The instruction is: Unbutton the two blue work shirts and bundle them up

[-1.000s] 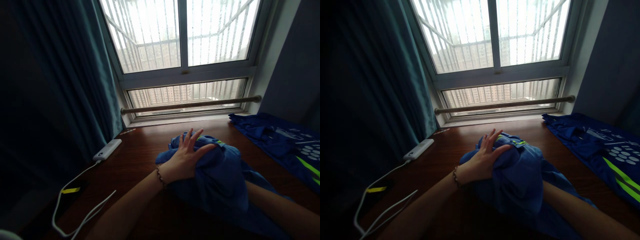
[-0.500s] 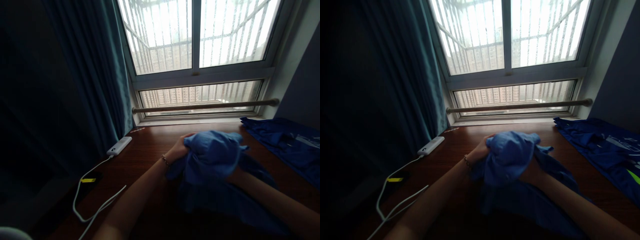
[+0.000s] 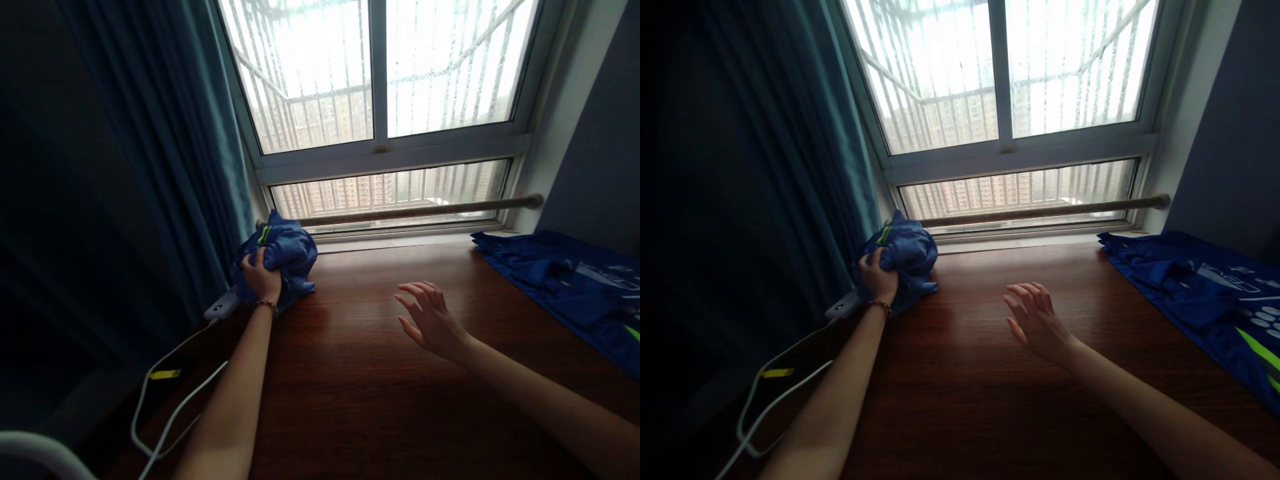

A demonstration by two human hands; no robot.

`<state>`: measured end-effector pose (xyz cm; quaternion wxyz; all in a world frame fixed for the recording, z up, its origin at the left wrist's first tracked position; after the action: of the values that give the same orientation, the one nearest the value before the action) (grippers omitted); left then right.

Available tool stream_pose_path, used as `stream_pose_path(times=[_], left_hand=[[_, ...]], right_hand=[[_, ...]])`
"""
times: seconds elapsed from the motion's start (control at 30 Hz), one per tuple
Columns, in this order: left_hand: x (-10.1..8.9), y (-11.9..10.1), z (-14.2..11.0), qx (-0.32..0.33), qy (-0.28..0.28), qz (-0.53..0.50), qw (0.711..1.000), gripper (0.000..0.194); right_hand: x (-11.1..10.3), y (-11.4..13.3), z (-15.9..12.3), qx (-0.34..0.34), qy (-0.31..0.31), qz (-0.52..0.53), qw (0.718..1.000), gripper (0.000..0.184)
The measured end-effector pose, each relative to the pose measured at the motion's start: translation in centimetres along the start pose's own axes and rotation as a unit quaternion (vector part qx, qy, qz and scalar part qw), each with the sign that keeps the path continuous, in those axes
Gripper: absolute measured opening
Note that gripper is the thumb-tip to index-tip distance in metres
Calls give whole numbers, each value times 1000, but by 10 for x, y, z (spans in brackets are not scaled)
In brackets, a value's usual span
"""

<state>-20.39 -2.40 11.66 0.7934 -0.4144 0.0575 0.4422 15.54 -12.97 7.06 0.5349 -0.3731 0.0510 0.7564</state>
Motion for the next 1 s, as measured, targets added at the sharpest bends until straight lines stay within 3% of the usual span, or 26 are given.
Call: stream_pose_path(times=[0.1,0.2,0.3,0.4,0.53,0.67,0.73,0.8,0.9,1.0], left_hand=[[9,26,1,-66,-87,107,988,66],[25,23,10,-30,-53,138,989,71],[50,-1,11,73,49,116,989,51],[86,-29,-17,140,160,71,975,35],[131,-56,-83,219,280,-33,934,42],[145,-68,-118,234,371,-112,892,46],[141,-70,-118,224,384,-109,889,38],[137,-72,-115,207,395,-99,890,32],[134,-75,-112,191,396,-89,894,29],[133,-77,-114,183,394,-89,897,29]], right_hand=[[5,1,0,-2,39,13,999,34],[9,-1,0,-8,68,24,997,30],[14,-3,-1,-13,98,23,995,23],[19,-8,-4,-5,126,10,992,21],[31,-26,-7,32,162,-7,986,20],[50,-71,-15,117,218,-34,968,22],[59,-105,-26,203,254,-64,944,26],[64,-144,-45,320,277,-108,899,33],[66,-198,-89,492,267,-196,805,41],[65,-237,-135,616,234,-260,706,50]])
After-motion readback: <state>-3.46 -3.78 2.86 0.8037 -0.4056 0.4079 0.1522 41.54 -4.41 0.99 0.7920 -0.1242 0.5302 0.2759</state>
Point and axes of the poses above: each hand's wrist, its own z-axis towards the middle knuckle, its own x-axis out of the palm, y = z × x, the point moved 2 cm from there along z, towards the middle knuckle, and after that the axes turned 15 degrees about -z, right-handed, at the moved point
